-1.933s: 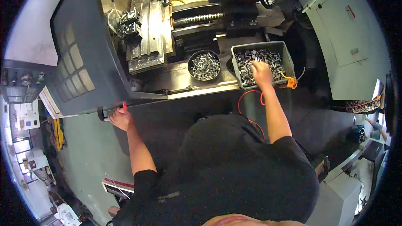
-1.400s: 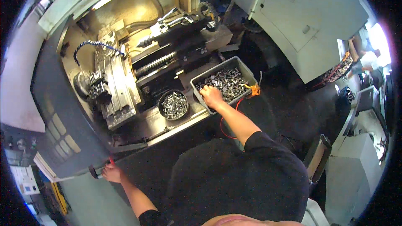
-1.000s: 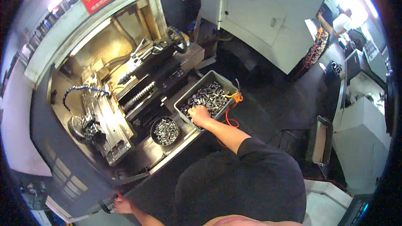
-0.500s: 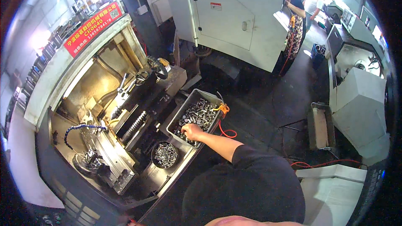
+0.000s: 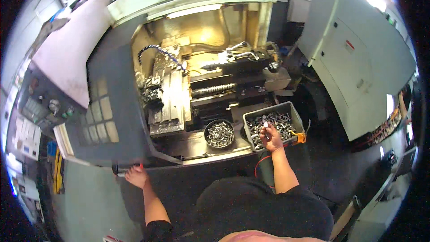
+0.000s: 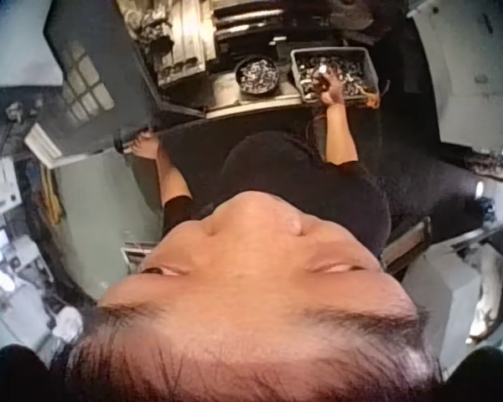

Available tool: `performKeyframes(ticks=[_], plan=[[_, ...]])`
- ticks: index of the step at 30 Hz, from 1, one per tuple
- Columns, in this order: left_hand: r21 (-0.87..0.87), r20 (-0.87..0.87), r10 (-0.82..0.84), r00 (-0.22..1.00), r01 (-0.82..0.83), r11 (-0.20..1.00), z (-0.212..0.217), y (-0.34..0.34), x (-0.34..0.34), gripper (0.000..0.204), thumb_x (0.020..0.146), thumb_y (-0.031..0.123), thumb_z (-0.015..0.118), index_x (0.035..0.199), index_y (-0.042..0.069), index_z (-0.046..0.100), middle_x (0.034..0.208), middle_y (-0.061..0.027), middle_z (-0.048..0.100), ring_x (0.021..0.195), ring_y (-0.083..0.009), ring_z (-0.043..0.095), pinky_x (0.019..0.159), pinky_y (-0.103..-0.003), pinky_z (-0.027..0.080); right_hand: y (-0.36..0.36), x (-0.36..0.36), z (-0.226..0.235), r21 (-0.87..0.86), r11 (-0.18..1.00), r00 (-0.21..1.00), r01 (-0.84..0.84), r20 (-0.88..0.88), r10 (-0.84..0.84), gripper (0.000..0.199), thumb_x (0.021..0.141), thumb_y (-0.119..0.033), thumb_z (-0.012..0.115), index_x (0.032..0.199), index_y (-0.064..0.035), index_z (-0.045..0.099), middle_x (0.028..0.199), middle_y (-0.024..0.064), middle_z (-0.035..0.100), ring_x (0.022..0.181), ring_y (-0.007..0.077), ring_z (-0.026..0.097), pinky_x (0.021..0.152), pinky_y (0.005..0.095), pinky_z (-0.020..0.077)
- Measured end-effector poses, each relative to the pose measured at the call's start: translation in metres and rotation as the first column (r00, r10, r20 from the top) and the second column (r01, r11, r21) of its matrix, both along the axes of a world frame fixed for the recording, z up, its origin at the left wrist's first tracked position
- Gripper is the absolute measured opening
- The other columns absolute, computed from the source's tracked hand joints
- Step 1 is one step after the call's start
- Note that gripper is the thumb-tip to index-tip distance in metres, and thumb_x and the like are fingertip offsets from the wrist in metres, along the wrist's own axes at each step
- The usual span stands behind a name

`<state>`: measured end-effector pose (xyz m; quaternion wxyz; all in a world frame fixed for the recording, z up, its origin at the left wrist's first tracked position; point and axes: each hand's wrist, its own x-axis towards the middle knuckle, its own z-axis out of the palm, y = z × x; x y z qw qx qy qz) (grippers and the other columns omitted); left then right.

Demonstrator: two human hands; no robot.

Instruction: The person operates a CNC lathe in a workshop, repeatedly picking small metal parts from a bin and placing them into the machine's chuck. They use a long metal rod to assist with the placement of the parts and occasionally adjust the machine's controls.

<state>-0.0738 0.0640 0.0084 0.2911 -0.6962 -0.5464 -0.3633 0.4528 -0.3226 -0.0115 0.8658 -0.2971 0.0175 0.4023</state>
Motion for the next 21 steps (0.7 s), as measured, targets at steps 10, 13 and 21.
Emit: performKeyframes(ticks=[10,13,21], plan=[[-0.131,0.032,0.053,0.998,-0.048,0.99,-0.001,0.0,-0.005,0.032,0.089,0.024,0.05,0.082,0.002,0.071,0.089,-0.0163,0.068,0.099,-0.0386,0.062,0.11,-0.053,0.039,0.023,-0.001,-0.03,-0.768,0.452,0.428,0.454,0.633,0.645,0.026,0.101,-0.028,0.058,0.106,-0.0031,0.064,0.081,0.012,0.071,0.071,0.0224,0.07,0.066,0.0385,0.0516],[-0.231,0.049,0.086,0.995,-0.073,0.97,0.006,-0.006,0.001,0.035,0.092,0.026,0.048,0.083,0.002,0.071,0.091,-0.0151,0.068,0.1,-0.0375,0.062,0.113,-0.053,0.036,0.028,-0.022,-0.029,-0.674,0.362,0.356,0.644,0.682,0.639,0.025,0.1,-0.029,0.059,0.106,-0.0053,0.066,0.077,0.011,0.07,0.071,0.0241,0.07,0.065,0.0373,0.0513],[-0.177,0.063,0.072,0.995,-0.059,0.982,0.009,-0.006,0.002,0.033,0.092,0.026,0.048,0.083,0.003,0.07,0.088,-0.0144,0.066,0.097,-0.0369,0.061,0.111,-0.054,0.038,0.036,-0.035,-0.018,-0.596,0.244,0.261,0.765,0.633,0.728,0.02,0.092,-0.018,0.063,0.111,-0.0114,0.066,0.101,0.0178,0.072,0.091,0.0397,0.069,0.076,0.0494,0.0535]])
